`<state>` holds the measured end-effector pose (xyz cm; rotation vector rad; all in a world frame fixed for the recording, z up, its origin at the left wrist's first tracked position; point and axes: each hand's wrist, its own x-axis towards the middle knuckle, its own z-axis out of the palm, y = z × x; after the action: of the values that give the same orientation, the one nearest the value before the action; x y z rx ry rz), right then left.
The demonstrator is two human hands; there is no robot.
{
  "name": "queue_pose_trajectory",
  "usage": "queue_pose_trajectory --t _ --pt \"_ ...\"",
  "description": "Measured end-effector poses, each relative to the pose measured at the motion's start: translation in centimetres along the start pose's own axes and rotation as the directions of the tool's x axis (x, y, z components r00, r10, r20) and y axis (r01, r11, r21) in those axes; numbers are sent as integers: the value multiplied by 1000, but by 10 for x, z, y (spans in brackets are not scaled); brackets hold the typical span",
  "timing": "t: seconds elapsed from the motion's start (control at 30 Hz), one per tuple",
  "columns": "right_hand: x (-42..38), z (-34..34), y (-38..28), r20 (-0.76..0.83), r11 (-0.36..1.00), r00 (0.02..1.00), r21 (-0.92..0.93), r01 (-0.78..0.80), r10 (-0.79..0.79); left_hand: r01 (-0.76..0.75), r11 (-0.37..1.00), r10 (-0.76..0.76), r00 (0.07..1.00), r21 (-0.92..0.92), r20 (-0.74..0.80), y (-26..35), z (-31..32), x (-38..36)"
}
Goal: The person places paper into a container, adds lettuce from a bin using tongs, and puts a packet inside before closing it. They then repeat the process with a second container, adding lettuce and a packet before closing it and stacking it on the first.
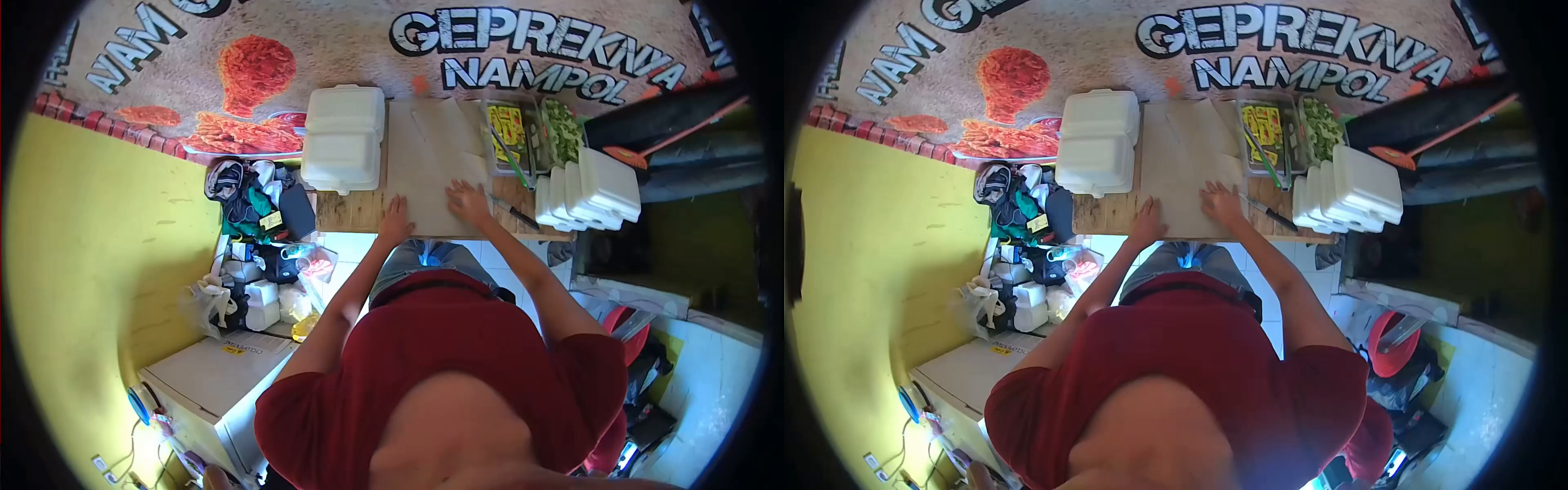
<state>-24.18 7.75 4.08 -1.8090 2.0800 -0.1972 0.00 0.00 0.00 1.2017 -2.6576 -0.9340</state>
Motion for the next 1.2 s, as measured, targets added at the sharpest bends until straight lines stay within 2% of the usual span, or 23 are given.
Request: queue_pose_trajectory --t 0.07,0.1,0.17,0.23,0.27,0.33,0.43,0.47,0.53,0.6,0.7,0.77,0.87,0.97,1.07,1.2 --pt "8 -22 -14 69 996 995 41 -80 77 -34 997 28 996 66 88 -5 -14 3" --pt "8 -35 -6 86 971 989 196 -134 119 -66 994 66 998 -85 -1 15 -19 0" --pt "45 -41 -12 83 804 984 568 -177 159 -149 957 99 974 -249 -202 38 -89 -6" --pt "78 -69 -45 -103 771 994 636 31 45 -151 968 19 839 -199 -544 45 -146 -9" --pt "92 -86 -64 -195 746 981 652 133 -4 -148 973 -16 724 -178 -689 43 -166 -10" --pt "119 -106 -103 -376 805 912 483 343 -163 -45 951 -228 559 -304 -797 24 -194 -9" --pt "147 -119 -162 -373 780 830 325 535 -415 -64 838 -477 399 -542 -784 -40 -191 -1" --pt "153 -116 -181 -313 795 831 272 542 -460 -206 734 -532 420 -648 -735 -63 -181 4" --pt "165 -109 -214 -186 812 824 155 562 -535 -173 691 -583 440 -702 -683 -60 -184 0" --pt "178 -98 -237 -76 842 849 102 529 -524 -158 628 -623 485 -762 -614 -69 -174 4" --pt "196 -85 -256 57 881 881 -24 472 -470 -101 605 -606 585 -790 -539 -80 -162 -1" --pt "202 -78 -256 106 875 881 -114 471 -461 -106 584 -627 570 -805 -530 -75 -162 -2" --pt "205 -73 -248 14 863 866 99 496 -500 -129 543 -642 573 -829 -510 -76 -162 0" --pt "200 -75 -243 -61 835 844 126 536 -533 -137 521 -647 580 -842 -495 -72 -164 1" --pt "197 -76 -237 -160 792 807 160 590 -569 -7 617 -636 586 -787 -503 -62 -169 -2" --pt "187 -90 -231 -265 759 766 151 633 -586 3 576 -643 619 -817 -451 -56 -174 -5"
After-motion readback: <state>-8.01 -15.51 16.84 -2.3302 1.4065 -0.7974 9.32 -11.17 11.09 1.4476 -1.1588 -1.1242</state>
